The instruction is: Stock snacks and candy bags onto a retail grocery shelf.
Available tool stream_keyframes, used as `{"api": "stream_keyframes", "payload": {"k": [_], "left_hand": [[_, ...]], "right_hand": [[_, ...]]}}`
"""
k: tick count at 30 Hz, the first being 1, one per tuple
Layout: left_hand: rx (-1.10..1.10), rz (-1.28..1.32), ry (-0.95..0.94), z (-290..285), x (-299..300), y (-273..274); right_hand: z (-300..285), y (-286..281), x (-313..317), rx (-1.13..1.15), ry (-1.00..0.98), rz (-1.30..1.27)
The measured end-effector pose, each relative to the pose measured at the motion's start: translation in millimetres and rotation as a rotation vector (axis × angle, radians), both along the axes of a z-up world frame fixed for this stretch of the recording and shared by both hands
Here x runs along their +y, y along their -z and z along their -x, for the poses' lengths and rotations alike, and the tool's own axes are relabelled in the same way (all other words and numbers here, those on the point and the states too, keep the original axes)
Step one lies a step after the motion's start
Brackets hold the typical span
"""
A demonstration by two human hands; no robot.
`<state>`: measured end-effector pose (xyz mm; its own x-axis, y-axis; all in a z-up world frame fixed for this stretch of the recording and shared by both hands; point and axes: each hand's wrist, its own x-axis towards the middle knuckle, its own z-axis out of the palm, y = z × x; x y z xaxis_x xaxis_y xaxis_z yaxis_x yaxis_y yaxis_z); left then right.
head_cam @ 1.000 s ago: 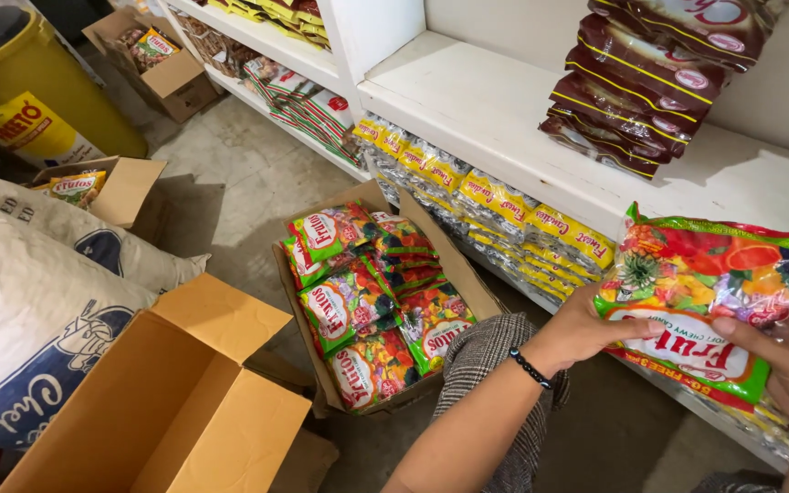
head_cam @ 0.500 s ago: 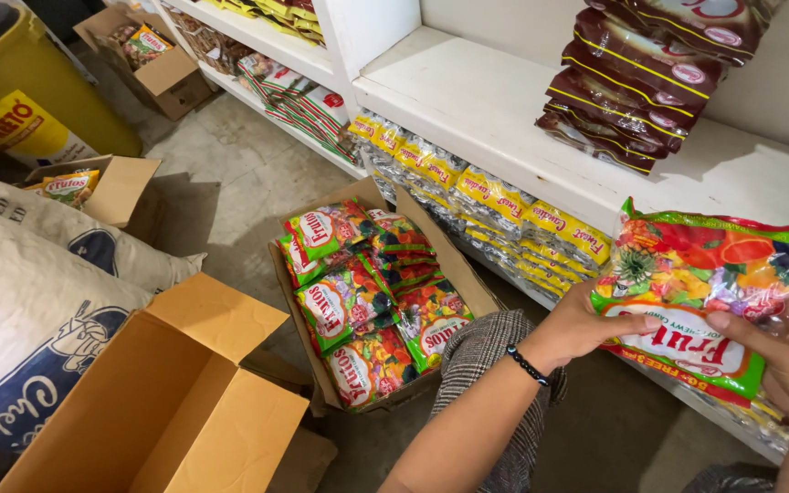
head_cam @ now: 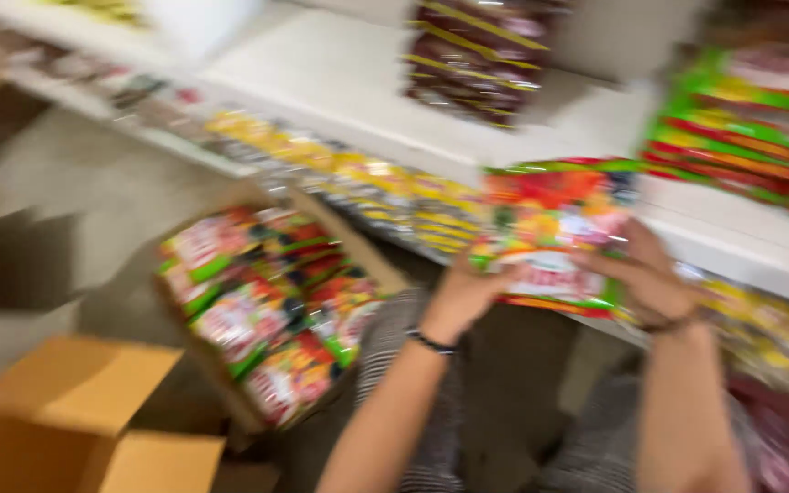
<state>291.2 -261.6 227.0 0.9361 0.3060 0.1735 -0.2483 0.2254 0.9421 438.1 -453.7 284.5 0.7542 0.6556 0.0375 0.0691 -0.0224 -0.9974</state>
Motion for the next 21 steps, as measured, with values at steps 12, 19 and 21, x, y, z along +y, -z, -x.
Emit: {"api": "stream_keyframes", "payload": {"k": [12, 19, 21], "left_hand": [[0.049, 0.158, -0.035, -5, -7, -23], [0.096, 0.220, -0.086, -5, 1, -34], [0.049, 0.283, -0.112, -7, 6, -30]], "right_hand": [[9, -20, 6, 0.085, -0.038, -0.096], [8, -21, 2, 0.111, -0.047, -0.090], [7, -20, 0, 0.085, -0.068, -0.082]]}}
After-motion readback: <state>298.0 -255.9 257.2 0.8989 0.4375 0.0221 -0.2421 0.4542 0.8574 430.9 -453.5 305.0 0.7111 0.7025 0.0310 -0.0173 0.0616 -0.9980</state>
